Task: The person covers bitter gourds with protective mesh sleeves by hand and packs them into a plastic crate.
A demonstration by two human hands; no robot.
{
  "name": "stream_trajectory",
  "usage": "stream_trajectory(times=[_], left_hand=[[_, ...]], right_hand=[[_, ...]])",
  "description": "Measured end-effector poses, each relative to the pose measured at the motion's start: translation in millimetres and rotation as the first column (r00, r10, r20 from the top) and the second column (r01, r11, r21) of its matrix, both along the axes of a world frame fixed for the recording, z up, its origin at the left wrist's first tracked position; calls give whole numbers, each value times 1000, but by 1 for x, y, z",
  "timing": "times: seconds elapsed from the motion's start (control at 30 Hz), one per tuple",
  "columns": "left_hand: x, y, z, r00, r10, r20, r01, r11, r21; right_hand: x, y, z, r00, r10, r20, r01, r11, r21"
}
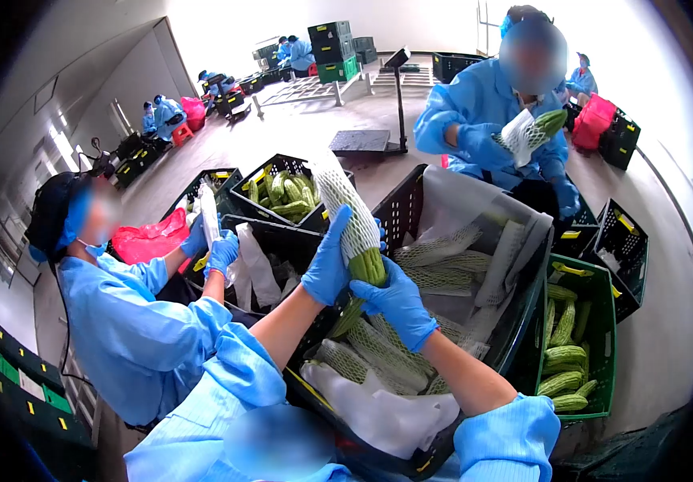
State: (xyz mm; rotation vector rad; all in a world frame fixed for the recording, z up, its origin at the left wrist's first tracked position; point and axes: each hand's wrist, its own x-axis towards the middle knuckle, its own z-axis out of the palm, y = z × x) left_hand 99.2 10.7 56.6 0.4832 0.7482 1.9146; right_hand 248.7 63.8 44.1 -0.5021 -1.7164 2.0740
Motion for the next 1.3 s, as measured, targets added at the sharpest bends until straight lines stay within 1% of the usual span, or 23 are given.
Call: stream_trajectory(times=[0.03,0.13,0.17,0.27,0.3,0.4,0.53,0.6,0.7,0.73,0.8,0.83,0.87,0.93,0.97,1.0,1.07,1.1,1.17,1.2,1.23,1.27,1.3], left_hand=[[11,-3,6,1000,-26,4,26,999,-30],[18,5,-9,995,-96,19,97,994,-42],[21,8,-13,996,-85,41,87,995,-49],[29,8,-22,978,-138,-154,127,988,-83],[35,9,-18,974,-115,-193,94,989,-112],[39,10,-19,965,-134,-225,107,986,-129],[42,7,-15,955,-116,-272,66,980,-186],[43,10,-13,959,-66,-276,28,990,-139],[41,9,-10,952,-1,-305,-30,995,-96],[41,10,-8,949,12,-316,-41,996,-85],[38,11,-1,901,36,-433,-91,990,-107],[31,18,-12,863,82,-498,-136,988,-73],[26,25,-23,819,129,-559,-179,983,-35],[26,25,-25,733,177,-656,-243,970,-10],[25,26,-29,603,214,-769,-309,951,22],[27,24,-25,481,222,-848,-364,931,38],[29,23,-25,267,203,-942,-423,903,74],[26,25,-30,204,205,-957,-418,903,104],[22,32,-40,74,216,-974,-401,900,169],[22,31,-39,7,163,-987,-427,892,145],[23,28,-37,-59,109,-992,-454,882,124],[24,25,-35,-124,49,-991,-483,869,104],[23,23,-35,-251,91,-964,-470,859,203]], right_hand=[[2,1,4,1000,6,-12,-6,1000,-25],[1,11,6,998,-57,37,59,997,-45],[1,11,5,994,-103,-28,103,994,-26],[2,24,6,988,-147,-39,148,989,25],[2,29,3,986,-163,-18,164,985,59],[0,35,-9,983,-179,-45,181,982,58],[-1,35,-12,985,-168,-36,170,982,84],[0,37,-11,988,-155,-17,156,981,111],[-2,41,-10,995,-92,39,88,992,88],[-1,43,-6,994,-71,82,57,985,162],[3,49,7,981,-61,184,4,955,297],[9,50,21,970,-52,237,-55,905,422],[14,59,22,953,-68,295,-63,908,415],[19,79,7,910,-92,403,-83,915,395],[15,102,-24,943,-160,291,0,876,481],[19,107,-18,959,-162,233,73,935,348],[23,113,7,976,-187,108,181,982,56],[29,113,14,990,-141,19,142,990,-24],[32,106,23,995,-48,-87,45,998,-35],[33,100,28,990,-3,-139,-2,999,-35],[34,94,32,996,1,-94,2,1000,30],[34,93,32,998,-27,-51,28,1000,14],[32,93,29,999,-52,-7,52,999,-4]])
